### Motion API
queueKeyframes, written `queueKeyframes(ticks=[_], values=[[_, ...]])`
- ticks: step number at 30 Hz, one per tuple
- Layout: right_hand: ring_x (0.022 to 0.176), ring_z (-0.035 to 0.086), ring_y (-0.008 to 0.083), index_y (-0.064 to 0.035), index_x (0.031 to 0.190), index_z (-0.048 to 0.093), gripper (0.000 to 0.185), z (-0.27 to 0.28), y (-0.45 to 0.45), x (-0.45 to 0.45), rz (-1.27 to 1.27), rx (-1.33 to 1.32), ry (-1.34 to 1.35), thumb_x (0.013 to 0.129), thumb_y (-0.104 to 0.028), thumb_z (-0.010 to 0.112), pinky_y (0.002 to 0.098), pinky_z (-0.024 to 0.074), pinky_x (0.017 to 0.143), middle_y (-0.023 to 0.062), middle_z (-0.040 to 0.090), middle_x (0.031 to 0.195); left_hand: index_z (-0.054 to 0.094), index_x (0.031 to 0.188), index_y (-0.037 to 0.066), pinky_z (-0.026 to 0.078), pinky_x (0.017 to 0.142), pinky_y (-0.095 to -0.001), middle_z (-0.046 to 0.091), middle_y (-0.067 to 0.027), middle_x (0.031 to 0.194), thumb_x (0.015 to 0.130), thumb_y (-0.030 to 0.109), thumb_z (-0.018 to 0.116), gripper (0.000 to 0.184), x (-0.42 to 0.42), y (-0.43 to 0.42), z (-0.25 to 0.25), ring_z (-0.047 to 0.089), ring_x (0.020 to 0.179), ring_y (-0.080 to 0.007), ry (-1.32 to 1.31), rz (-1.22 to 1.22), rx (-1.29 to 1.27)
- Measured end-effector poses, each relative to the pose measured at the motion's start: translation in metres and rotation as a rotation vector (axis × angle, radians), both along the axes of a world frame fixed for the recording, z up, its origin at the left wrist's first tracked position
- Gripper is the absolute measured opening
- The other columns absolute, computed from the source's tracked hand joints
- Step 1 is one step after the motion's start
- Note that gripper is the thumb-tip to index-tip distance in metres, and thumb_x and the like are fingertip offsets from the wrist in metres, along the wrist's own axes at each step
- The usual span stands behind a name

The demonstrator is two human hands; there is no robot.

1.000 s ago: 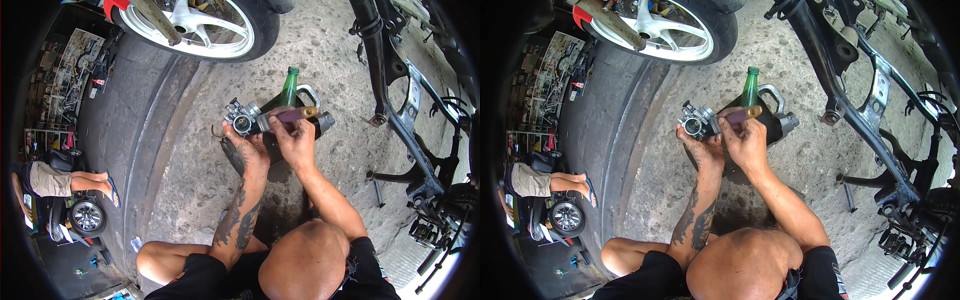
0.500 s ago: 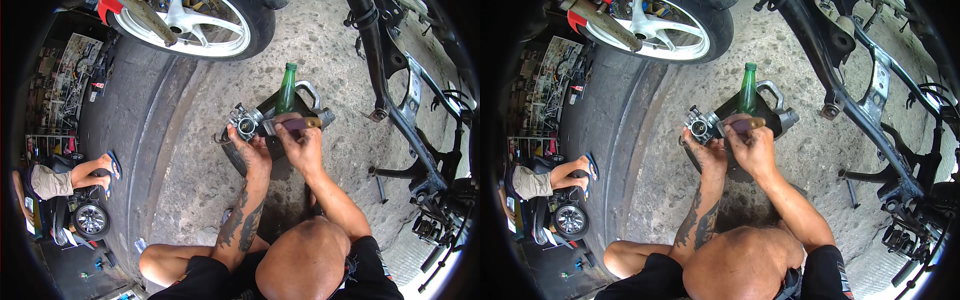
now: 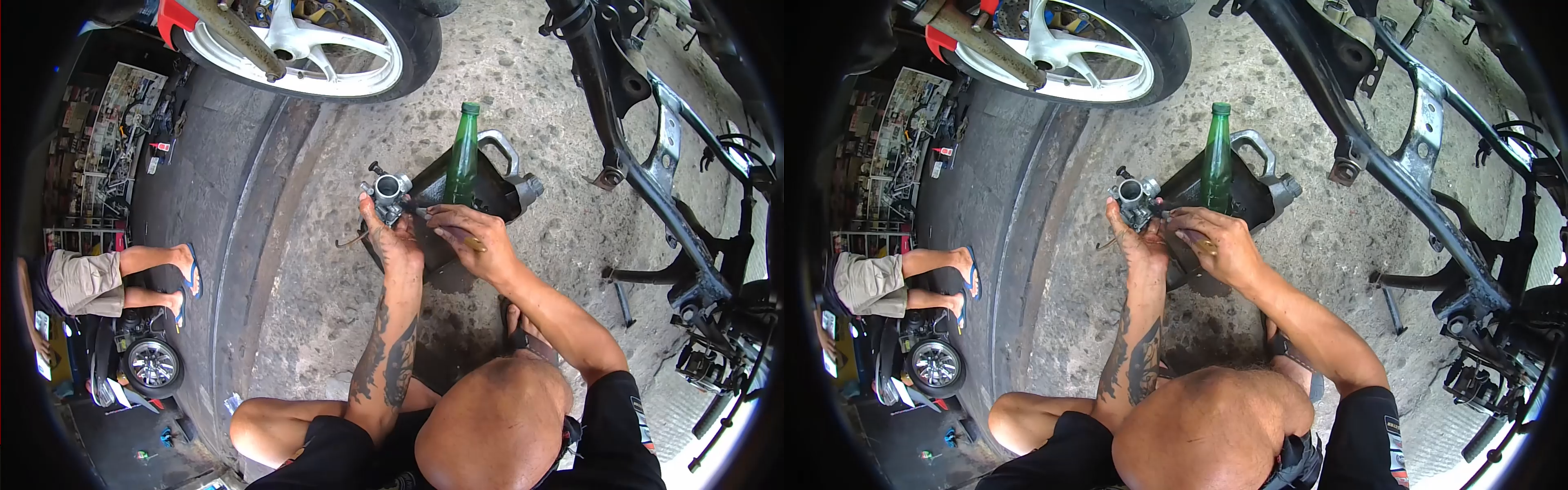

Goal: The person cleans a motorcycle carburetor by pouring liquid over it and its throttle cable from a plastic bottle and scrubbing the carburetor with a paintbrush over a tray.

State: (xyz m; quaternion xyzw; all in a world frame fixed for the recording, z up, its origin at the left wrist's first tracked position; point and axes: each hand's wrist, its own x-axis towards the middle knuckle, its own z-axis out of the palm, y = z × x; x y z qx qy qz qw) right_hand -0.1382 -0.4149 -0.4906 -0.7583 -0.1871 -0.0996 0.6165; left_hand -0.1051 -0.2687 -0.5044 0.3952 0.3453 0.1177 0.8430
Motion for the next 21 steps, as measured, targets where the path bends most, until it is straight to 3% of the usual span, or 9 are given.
queueKeyframes(ticks=[2,4,7,10,13,15,18,19,21], values=[[0.093,0.064,0.0296,-0.0036,0.096,0.065,0.021,0.010,-0.001,-0.002,0.041,0.092,-0.164,0.075,0.002,0.064,0.0347,0.0535,0.078,0.0121,0.065,0.103,0.057,0.105,0.014,0.050,0.063,-0.0337,0.064,-0.0058,0.092,0.081,0.058,0.054,0.050,-0.002,0.003,-0.003,0.061,0.077,-0.0209,0.037,-0.019,0.003],[0.090,0.065,0.0301,-0.0032,0.096,0.064,0.021,0.006,0.003,-0.003,0.051,0.093,-0.125,0.075,0.002,0.064,0.0347,0.0540,0.076,0.0121,0.065,0.100,0.055,0.107,0.014,0.051,0.062,-0.0337,0.063,-0.0050,0.094,0.082,0.056,0.055,0.049,-0.005,0.003,-0.002,0.061,0.075,-0.0211,0.021,-0.108,-0.012],[0.094,0.065,0.0271,-0.0010,0.093,0.065,0.016,0.003,0.001,0.003,0.028,-0.003,0.120,0.077,0.003,0.064,0.0322,0.0523,0.080,0.0120,0.066,0.098,0.056,0.105,0.014,0.052,0.060,-0.0332,0.063,-0.0038,0.091,0.083,0.053,0.054,0.045,0.002,-0.002,-0.008,0.062,0.072,-0.0209,0.007,0.000,0.039],[0.092,0.065,0.0267,-0.0014,0.093,0.065,0.017,0.014,0.002,-0.001,0.024,0.061,0.052,0.076,0.003,0.064,0.0321,0.0526,0.078,0.0113,0.066,0.098,0.056,0.106,0.015,0.052,0.060,-0.0322,0.063,-0.0039,0.092,0.083,0.054,0.054,0.045,0.000,0.007,-0.021,0.063,0.074,-0.0208,0.060,-0.014,0.026],[0.088,0.065,0.0282,-0.0013,0.094,0.064,0.018,-0.002,0.002,0.004,0.022,0.004,0.120,0.076,0.003,0.063,0.0330,0.0532,0.074,0.0125,0.065,0.097,0.056,0.107,0.016,0.052,0.066,-0.0333,0.063,-0.0043,0.096,0.080,0.058,0.056,0.050,-0.002,0.008,-0.026,0.063,0.079,-0.0229,-0.027,-0.110,-0.022],[0.086,0.065,0.0305,-0.0009,0.096,0.063,0.019,-0.008,-0.001,0.006,0.000,-0.010,0.243,0.077,0.000,0.062,0.0347,0.0532,0.073,0.0136,0.064,0.097,0.056,0.109,0.016,0.050,0.074,-0.0350,0.062,-0.0048,0.099,0.077,0.060,0.057,0.055,0.000,0.003,-0.017,0.063,0.082,-0.0257,0.043,0.019,-0.035],[0.085,0.065,0.0306,0.0002,0.096,0.063,0.020,-0.015,0.004,0.000,0.018,-0.151,0.071,0.076,-0.001,0.062,0.0352,0.0529,0.074,0.0141,0.064,0.100,0.052,0.116,0.014,0.050,0.077,-0.0314,0.061,-0.0028,0.104,0.082,0.051,0.060,0.051,-0.002,0.014,-0.016,0.063,0.084,-0.0216,-0.066,-0.048,-0.113],[0.092,0.063,0.0321,0.0001,0.097,0.064,0.024,-0.021,0.005,0.000,0.077,-0.238,0.157,0.073,-0.001,0.063,0.0367,0.0510,0.082,0.0144,0.063,0.103,0.050,0.118,0.015,0.050,0.085,-0.0377,0.060,-0.0031,0.106,0.082,0.049,0.060,0.051,-0.001,0.018,-0.020,0.062,0.089,-0.0229,-0.115,-0.049,-0.148],[0.097,0.061,0.0329,-0.0006,0.097,0.064,0.027,-0.036,0.002,0.001,0.155,-0.403,0.065,0.071,0.000,0.061,0.0371,0.0492,0.086,0.0147,0.063,0.104,0.049,0.119,0.015,0.049,0.087,-0.0410,0.059,-0.0032,0.108,0.082,0.048,0.061,0.051,0.001,0.021,-0.021,0.061,0.093,-0.0234,-0.155,-0.054,-0.196]])
